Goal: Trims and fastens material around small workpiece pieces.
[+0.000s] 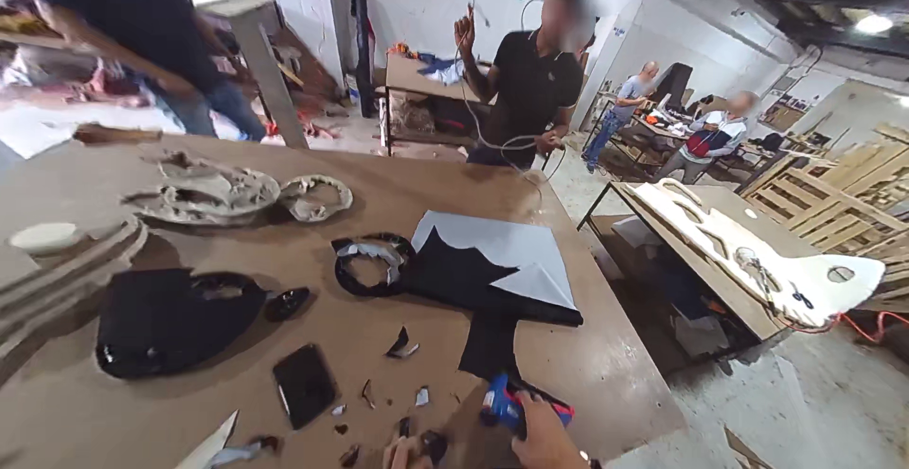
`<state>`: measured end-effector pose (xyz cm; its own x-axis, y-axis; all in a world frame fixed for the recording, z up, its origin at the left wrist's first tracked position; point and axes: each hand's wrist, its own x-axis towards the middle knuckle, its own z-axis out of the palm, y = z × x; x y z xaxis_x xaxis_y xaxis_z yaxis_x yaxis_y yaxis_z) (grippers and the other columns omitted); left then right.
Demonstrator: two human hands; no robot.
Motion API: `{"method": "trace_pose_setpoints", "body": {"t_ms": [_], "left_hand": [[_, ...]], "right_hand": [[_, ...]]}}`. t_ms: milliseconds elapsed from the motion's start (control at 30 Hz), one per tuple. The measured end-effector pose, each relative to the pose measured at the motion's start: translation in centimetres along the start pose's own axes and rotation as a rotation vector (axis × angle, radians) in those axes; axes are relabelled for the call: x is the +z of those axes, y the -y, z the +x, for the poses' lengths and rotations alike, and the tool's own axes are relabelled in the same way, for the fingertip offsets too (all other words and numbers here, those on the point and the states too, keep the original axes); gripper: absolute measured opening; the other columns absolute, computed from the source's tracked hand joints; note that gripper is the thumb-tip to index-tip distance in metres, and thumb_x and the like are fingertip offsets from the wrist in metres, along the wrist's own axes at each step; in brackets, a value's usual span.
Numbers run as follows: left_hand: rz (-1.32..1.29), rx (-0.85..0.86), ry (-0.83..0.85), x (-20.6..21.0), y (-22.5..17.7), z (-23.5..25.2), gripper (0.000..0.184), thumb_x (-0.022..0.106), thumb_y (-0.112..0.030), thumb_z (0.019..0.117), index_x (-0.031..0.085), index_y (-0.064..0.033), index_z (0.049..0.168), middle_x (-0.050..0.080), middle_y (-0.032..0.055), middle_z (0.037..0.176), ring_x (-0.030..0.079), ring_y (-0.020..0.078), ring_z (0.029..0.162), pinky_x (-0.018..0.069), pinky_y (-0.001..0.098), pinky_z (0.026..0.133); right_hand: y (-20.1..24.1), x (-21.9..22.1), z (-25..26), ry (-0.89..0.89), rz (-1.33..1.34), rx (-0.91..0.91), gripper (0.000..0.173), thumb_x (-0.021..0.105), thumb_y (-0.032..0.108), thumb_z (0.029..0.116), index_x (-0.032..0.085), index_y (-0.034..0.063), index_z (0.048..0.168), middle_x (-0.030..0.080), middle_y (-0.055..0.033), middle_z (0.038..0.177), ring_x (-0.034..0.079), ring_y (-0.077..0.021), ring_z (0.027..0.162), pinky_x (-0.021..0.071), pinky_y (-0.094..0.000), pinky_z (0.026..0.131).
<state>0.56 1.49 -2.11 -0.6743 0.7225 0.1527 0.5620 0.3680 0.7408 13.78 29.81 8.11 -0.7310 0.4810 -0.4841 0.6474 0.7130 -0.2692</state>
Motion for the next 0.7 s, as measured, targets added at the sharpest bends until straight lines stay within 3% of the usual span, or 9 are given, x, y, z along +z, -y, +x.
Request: {"method": "trace_pose_setpoints", "body": {"t_ms": [67, 133, 167, 233, 367, 700], "left_hand": [[-0.043, -0.025, -0.033, 0.2, -0.3, 0.5, 0.018, 0.065, 0.000, 0.0917, 0.079, -0.0060, 0.102, 0.062, 0.0283, 0.129, 0.047, 0.0535, 0.134, 0.0421, 0.0643, 0.111], [-0.052, -0.100, 0.054, -0.9, -1.2, 0.7, 0.023, 0.062, -0.003, 0.0964, 0.076, -0.0064, 0.114, 0.054, 0.0263, 0.146, 0.038, 0.0508, 0.145, 0.0384, 0.0623, 0.117], [-0.049, -0.078, 0.097, -1.3, -0.8, 0.4, 0.025, 0.060, -0.008, 0.0987, 0.074, -0.0072, 0.119, 0.052, 0.0245, 0.149, 0.037, 0.0489, 0.147, 0.0363, 0.0608, 0.119], [-0.077, -0.006, 0.135, -0.7, 0.5, -1.3, 0.027, 0.059, -0.016, 0.1013, 0.071, -0.0077, 0.124, 0.051, 0.0228, 0.150, 0.034, 0.0478, 0.148, 0.0304, 0.0608, 0.121], [-0.191, 0.051, -0.007, 1.1, 2.5, 0.4, 0.012, 0.066, 0.002, 0.0924, 0.076, -0.0045, 0.096, 0.064, 0.0222, 0.125, 0.045, 0.0470, 0.138, 0.0311, 0.0590, 0.122], [-0.259, 0.044, 0.081, 0.1, 2.8, 0.0, 0.013, 0.063, 0.006, 0.0916, 0.074, -0.0005, 0.093, 0.063, 0.0202, 0.124, 0.046, 0.0448, 0.136, 0.0228, 0.0603, 0.124]], "right_hand": [[1.9, -3.3, -1.9, -0.036, -0.053, 0.057, 0.061, 0.069, 0.050, 0.0880, 0.061, 0.0175, 0.139, 0.074, -0.0145, 0.113, 0.069, -0.0358, 0.110, 0.0539, -0.0603, 0.095], [4.0, -4.3, -5.1, -0.147, 0.002, 0.019, 0.049, 0.068, 0.049, 0.0931, 0.070, 0.0117, 0.124, 0.075, -0.0119, 0.092, 0.074, -0.0301, 0.088, 0.0596, -0.0557, 0.080], [5.1, -3.8, -6.7, -0.204, 0.067, -0.026, 0.044, 0.071, 0.044, 0.0933, 0.071, 0.0071, 0.118, 0.074, -0.0104, 0.087, 0.074, -0.0257, 0.080, 0.0614, -0.0515, 0.075], [6.5, -1.4, -9.4, -0.224, 0.240, -0.087, 0.037, 0.074, 0.033, 0.0940, 0.070, 0.0016, 0.113, 0.075, -0.0065, 0.089, 0.073, -0.0151, 0.079, 0.0642, -0.0407, 0.074], [9.2, 3.2, -9.3, -0.226, 0.275, 0.011, 0.032, 0.072, 0.037, 0.0934, 0.072, 0.0050, 0.093, 0.071, 0.0000, 0.073, 0.069, -0.0067, 0.063, 0.0601, -0.0319, 0.060], [13.5, 8.3, -7.7, -0.185, 0.291, 0.142, 0.029, 0.073, 0.035, 0.0937, 0.071, 0.0065, 0.088, 0.068, 0.0019, 0.067, 0.065, -0.0045, 0.057, 0.0558, -0.0269, 0.053]]}}
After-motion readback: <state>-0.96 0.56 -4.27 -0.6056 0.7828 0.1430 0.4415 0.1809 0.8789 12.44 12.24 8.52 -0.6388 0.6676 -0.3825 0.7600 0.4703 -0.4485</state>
